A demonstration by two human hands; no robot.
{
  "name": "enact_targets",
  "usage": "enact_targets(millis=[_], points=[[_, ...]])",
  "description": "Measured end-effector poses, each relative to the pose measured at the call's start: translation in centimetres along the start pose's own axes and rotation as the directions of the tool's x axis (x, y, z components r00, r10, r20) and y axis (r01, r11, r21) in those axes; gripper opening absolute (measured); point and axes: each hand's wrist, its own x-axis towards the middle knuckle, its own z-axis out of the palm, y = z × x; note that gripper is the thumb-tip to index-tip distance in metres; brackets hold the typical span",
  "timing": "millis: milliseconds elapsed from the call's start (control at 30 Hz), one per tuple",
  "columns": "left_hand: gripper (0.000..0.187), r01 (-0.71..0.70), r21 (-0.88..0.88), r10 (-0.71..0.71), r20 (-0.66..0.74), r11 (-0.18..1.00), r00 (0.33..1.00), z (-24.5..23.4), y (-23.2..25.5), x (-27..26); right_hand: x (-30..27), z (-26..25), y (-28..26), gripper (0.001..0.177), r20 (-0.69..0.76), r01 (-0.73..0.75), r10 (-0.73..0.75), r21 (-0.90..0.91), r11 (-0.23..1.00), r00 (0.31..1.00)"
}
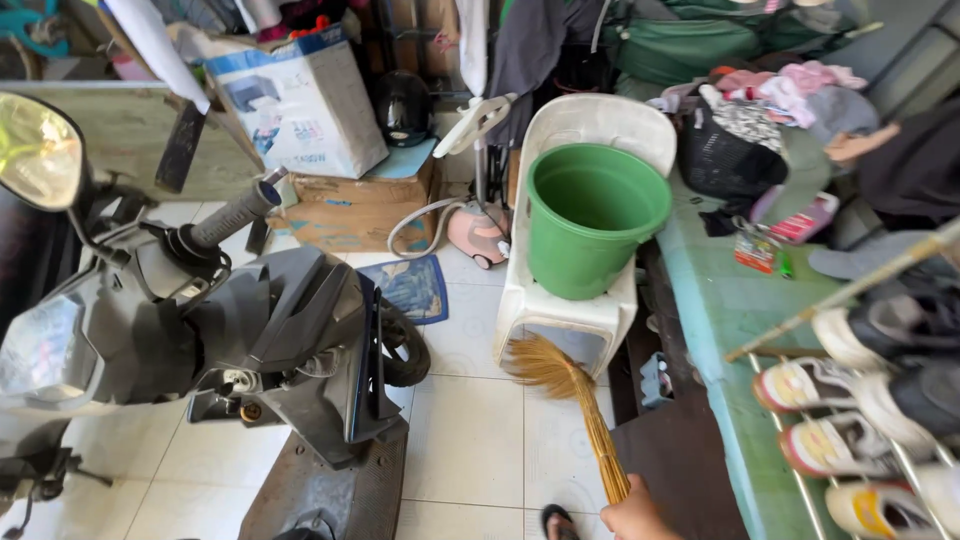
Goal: Sweeping the floor of a garage around motorcycles with a broom.
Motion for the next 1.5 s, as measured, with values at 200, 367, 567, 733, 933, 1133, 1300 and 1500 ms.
enact_targets(millis=[200, 367, 567, 733, 933, 1133, 1300, 1500], points=[[0.079, 0.069, 0.008, -0.059, -0.415, 0.998, 0.908, -4.9, -5.9, 6.1, 9.7, -0.3, -2.3, 0.099, -0.013, 0.000, -0.006, -0.427, 0.904, 1.000], [0.087, 0.085, 0.032, -0.052, -0.565, 0.996, 0.823, -9.1, -14.3, 10.2, 10.6, -3.1, -9.8, 0.095, 0.024, -0.040, 0.057, -0.456, 0.889, 0.998], [0.089, 0.267, 0.138, -0.102, -0.687, 0.954, 0.719, -9.4, -20.1, 14.9, 17.6, -1.8, -12.6, 0.086, -0.018, 0.012, -0.019, -0.345, 0.939, 1.000], [0.098, 0.413, 0.124, -0.241, -0.650, 0.902, 0.721, -13.2, -24.2, 13.9, 22.5, 1.6, -11.2, 0.095, -0.111, 0.050, -0.076, -0.221, 0.974, 0.991], [0.105, 0.438, 0.083, -0.277, -0.666, 0.895, 0.692, -18.0, -28.6, 10.3, 28.4, 5.2, -13.1, 0.096, -0.172, 0.023, -0.056, -0.189, 0.982, 0.983], [0.104, 0.533, -0.073, -0.400, -0.749, 0.843, 0.529, -21.1, -32.4, 7.8, 33.9, 2.1, -15.1, 0.093, -0.106, 0.068, -0.100, -0.265, 0.962, 0.989], [0.099, 0.534, 0.019, -0.332, -0.764, 0.845, 0.553, -16.8, -28.1, 13.6, 31.6, -2.1, -13.8, 0.093, 0.004, 0.089, -0.093, -0.327, 0.941, 0.996], [0.096, 0.435, 0.098, -0.249, -0.700, 0.895, 0.670, -13.8, -25.8, 16.6, 25.1, -3.3, -10.4, 0.092, 0.263, -0.136, 0.173, -0.150, 0.979, 0.949]])
